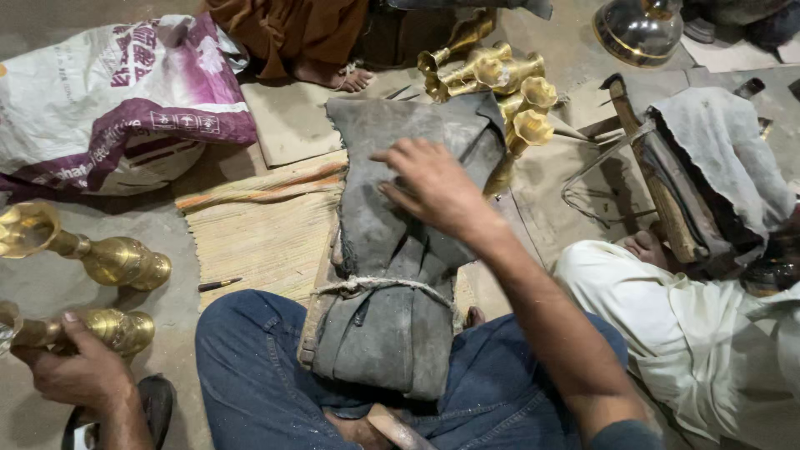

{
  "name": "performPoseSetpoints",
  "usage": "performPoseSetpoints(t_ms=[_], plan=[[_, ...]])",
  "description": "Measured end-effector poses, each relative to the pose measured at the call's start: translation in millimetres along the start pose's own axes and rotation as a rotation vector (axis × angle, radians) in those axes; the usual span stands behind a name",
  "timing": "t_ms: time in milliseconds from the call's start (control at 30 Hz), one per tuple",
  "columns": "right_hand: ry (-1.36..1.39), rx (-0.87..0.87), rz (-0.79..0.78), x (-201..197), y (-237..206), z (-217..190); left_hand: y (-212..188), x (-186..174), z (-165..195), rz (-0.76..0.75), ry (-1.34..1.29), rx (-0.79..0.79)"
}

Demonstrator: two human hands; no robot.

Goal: The person sits cross-legged on the floor with a brass vase held against a cloth-covered support on their lap. They hold a small chisel against the vase surface and strike it with a wooden mallet, working the chisel around the vase to cut a decorative pattern, then rotate the vase and continue tapping.

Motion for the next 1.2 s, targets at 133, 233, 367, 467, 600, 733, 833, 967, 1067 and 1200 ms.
performPoseSetpoints(t_ms=[133, 233, 367, 467, 600, 733, 833, 967, 1067, 1200], plan=[[-0.214, 0.026, -0.137, 24.2, 28.8, -0.1, -1.8, 4.0, -4.1, -0.082, -0.111, -0.087], [-0.143, -0.07, -0.226, 26.7, 53.1, 13.2, -0.7, 3.8, -7.0, -0.096, -0.064, -0.108], [0.049, -0.106, -0.262, 17.8, 65.4, 20.5, 0.2, -1.8, -4.7, -0.107, -0.099, -0.122], [-0.095, -0.087, -0.106, 11.4, 77.5, 15.6, 7.1, -11.0, 4.5, -0.065, -0.104, -0.085], [0.103, 0.01, 0.298, 1.9, 106.5, 3.7, 10.2, -18.1, 12.6, -0.089, -0.202, -0.103], [0.136, 0.052, 0.311, 4.6, 109.4, -10.6, 10.3, -13.3, 9.2, -0.063, -0.073, -0.069], [0.13, -0.032, 0.245, 2.3, 64.8, -25.7, 3.5, -4.7, -0.7, -0.13, -0.138, -0.106], [0.152, 0.066, 0.209, -4.6, -23.0, -48.7, -4.5, -0.8, -8.7, -0.116, -0.144, -0.021], [0.077, 0.181, 0.238, -0.2, -94.9, -87.5, -11.7, 2.3, -17.1, -0.155, -0.183, -0.024], [0.119, -0.017, -0.024, 30.8, -166.1, -141.7, -15.7, 6.9, -28.5, -0.184, -0.174, -0.012]])
Point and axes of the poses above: each hand's wrist, its own y-axis towards the middle knuckle, its own x-axis out of the palm, z = x × y, the point moved 3 cm from there along y, towards the middle knuckle, and after that the axes turned 14 degrees about y, right-handed, at the moved point
